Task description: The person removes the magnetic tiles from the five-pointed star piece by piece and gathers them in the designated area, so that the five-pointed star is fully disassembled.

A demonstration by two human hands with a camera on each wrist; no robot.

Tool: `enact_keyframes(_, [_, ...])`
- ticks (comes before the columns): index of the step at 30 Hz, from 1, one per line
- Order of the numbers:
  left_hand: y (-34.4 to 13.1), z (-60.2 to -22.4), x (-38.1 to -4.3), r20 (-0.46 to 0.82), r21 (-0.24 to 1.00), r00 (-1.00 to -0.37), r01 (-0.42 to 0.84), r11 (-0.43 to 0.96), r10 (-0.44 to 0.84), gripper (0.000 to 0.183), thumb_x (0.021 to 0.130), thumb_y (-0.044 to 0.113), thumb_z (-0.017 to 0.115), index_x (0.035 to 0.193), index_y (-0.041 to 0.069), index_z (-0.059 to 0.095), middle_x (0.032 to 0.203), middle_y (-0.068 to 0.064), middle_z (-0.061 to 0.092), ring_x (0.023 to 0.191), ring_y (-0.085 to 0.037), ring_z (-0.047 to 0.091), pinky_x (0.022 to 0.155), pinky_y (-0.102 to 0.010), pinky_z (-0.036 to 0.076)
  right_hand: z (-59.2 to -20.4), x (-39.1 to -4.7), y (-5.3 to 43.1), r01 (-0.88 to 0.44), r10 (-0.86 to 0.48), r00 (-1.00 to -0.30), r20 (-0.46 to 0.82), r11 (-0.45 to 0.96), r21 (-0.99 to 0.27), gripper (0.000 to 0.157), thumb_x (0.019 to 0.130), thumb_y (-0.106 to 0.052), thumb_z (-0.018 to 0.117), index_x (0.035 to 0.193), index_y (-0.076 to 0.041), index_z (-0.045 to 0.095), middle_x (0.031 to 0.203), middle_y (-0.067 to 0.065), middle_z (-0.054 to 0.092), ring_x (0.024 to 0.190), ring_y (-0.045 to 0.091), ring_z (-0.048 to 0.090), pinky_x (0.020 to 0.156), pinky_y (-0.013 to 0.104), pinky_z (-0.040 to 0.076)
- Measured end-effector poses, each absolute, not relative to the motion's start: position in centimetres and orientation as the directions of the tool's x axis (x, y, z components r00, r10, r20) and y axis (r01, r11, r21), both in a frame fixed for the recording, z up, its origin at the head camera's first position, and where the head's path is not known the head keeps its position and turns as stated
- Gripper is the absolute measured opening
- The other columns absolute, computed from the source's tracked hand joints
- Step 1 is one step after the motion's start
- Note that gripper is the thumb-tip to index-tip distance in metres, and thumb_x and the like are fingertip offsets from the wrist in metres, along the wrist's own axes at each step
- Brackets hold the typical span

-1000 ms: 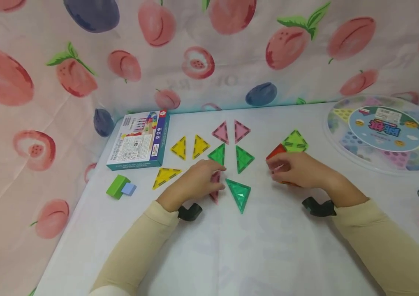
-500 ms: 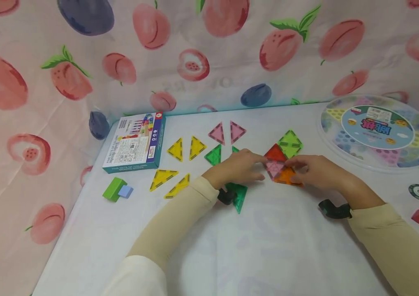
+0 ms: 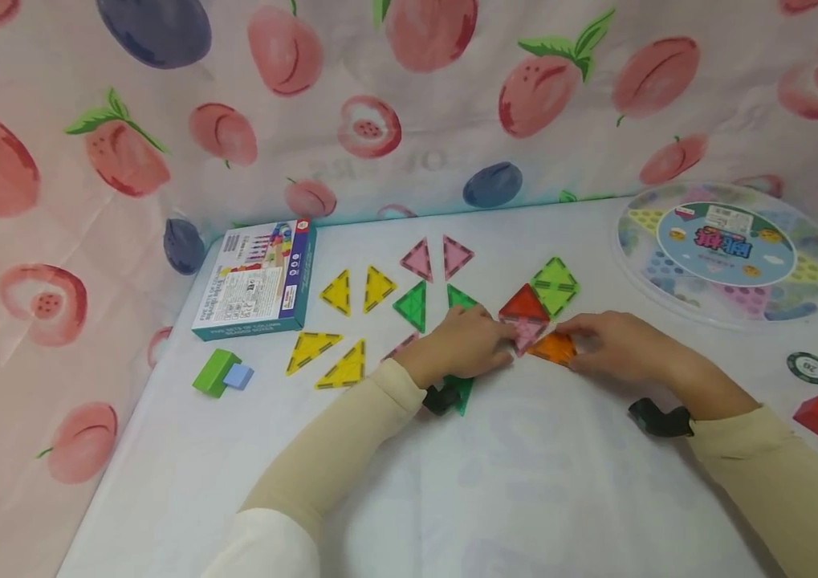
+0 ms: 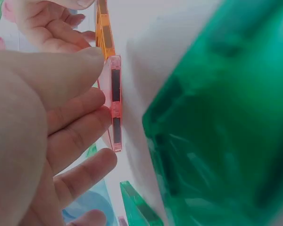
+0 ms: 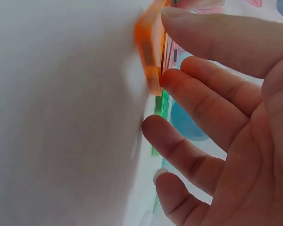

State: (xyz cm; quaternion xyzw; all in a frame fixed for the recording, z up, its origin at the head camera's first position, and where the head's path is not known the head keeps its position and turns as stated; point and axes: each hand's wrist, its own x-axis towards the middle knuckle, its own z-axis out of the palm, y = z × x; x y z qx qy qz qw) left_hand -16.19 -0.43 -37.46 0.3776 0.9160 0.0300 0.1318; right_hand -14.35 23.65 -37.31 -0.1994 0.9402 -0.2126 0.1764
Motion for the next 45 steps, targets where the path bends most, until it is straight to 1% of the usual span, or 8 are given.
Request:
enact_keyframes(5, [-1.3,-37.4,-15.8,-0.202,0.158,-0.688,0.679,0.717,0.697,0.042,0.087,0.042,0.053,0.127,0.029,0.05,0.118,0.009,0.056,0.111,-0.017,0.038,0.086,-0.04,0.03,-36.9,-13.7,24.7,-0.313,-0.454,-0.856,-0.246,0.835,-0.452,0.048,0.079,-0.029,0.067,0.122,-0.011,0.055,0.117,0.011,0.055,0.105,0.03,0.047,0.087,0.054,0.035])
enact_keyframes(10, [-1.6,-37.4,-15.9,-0.181,0.18,-0.689,0.679,0.712,0.702,0.042,0.087,0.041,0.054,0.126,0.028,0.051,0.117,0.008,0.057,0.112,-0.017,0.038,0.083,-0.039,0.031,-36.6,-12.7,25.4,-0.318,-0.487,-0.828,-0.277,0.815,-0.485,0.052,0.079,-0.034,0.067,0.124,-0.013,0.054,0.12,0.012,0.053,0.109,0.033,0.045,0.088,0.056,0.033])
enact_keyframes(14, [-1.4,-37.4,-16.2,-0.179,0.185,-0.699,0.667,0.722,0.692,0.04,0.087,0.041,0.054,0.125,0.028,0.053,0.114,0.007,0.059,0.113,-0.018,0.038,0.082,-0.038,0.03,-36.5,-11.6,25.2,-0.298,-0.499,-0.808,-0.312,0.804,-0.515,0.053,0.078,-0.038,0.067,0.125,-0.019,0.053,0.122,0.008,0.052,0.112,0.031,0.043,0.089,0.055,0.033])
enact_keyframes(24, [-1.3,-37.4,-17.4,-0.191,0.18,-0.715,0.648,0.74,0.673,0.039,0.087,0.039,0.054,0.125,0.029,0.053,0.113,0.007,0.058,0.111,-0.018,0.037,0.083,-0.036,0.029,-37.0,-10.2,22.1,-0.418,-0.633,-0.731,-0.255,0.711,-0.566,0.051,0.077,-0.038,0.068,0.123,-0.021,0.055,0.116,-0.007,0.053,0.106,0.019,0.047,0.091,0.046,0.036])
enact_keyframes(29, [-1.5,-37.2,-17.7,-0.193,0.184,-0.719,0.642,0.745,0.668,0.038,0.089,0.036,0.052,0.126,0.029,0.052,0.115,0.007,0.058,0.112,-0.02,0.037,0.085,-0.038,0.03,-37.2,-10.2,20.3,-0.457,-0.674,-0.7,-0.234,0.675,-0.579,0.052,0.077,-0.037,0.068,0.124,-0.021,0.054,0.114,-0.01,0.052,0.102,0.013,0.046,0.09,0.041,0.038])
enact_keyframes(33, [-1.5,-37.3,-17.9,-0.201,0.203,-0.717,0.636,0.744,0.668,0.037,0.09,0.036,0.051,0.126,0.03,0.052,0.117,0.007,0.057,0.113,-0.019,0.037,0.085,-0.038,0.029,-37.0,-11.3,20.3,-0.388,-0.616,-0.75,-0.242,0.706,-0.592,0.053,0.077,-0.04,0.067,0.125,-0.022,0.053,0.119,-0.005,0.052,0.109,0.018,0.045,0.091,0.045,0.036])
enact_keyframes(39, [-1.2,-37.7,-18.7,-0.178,0.262,-0.738,0.603,0.754,0.652,0.037,0.084,0.04,0.058,0.12,0.029,0.057,0.115,0.009,0.056,0.114,-0.018,0.035,0.084,-0.036,0.028,-36.5,-16.0,22.0,-0.279,-0.447,-0.87,-0.21,0.795,-0.539,0.052,0.083,-0.035,0.063,0.129,-0.016,0.048,0.127,0.009,0.048,0.119,0.033,0.037,0.092,0.054,0.031])
enact_keyframes(45, [-0.5,-38.3,-19.5,-0.13,0.305,-0.78,0.556,0.773,0.612,0.046,0.079,0.046,0.062,0.12,0.027,0.057,0.111,0.011,0.057,0.109,-0.015,0.037,0.082,-0.033,0.029,-36.9,-19.4,22.3,-0.283,-0.412,-0.898,-0.15,0.807,-0.519,0.053,0.083,-0.029,0.063,0.13,-0.01,0.046,0.127,0.015,0.048,0.116,0.036,0.039,0.093,0.054,0.03])
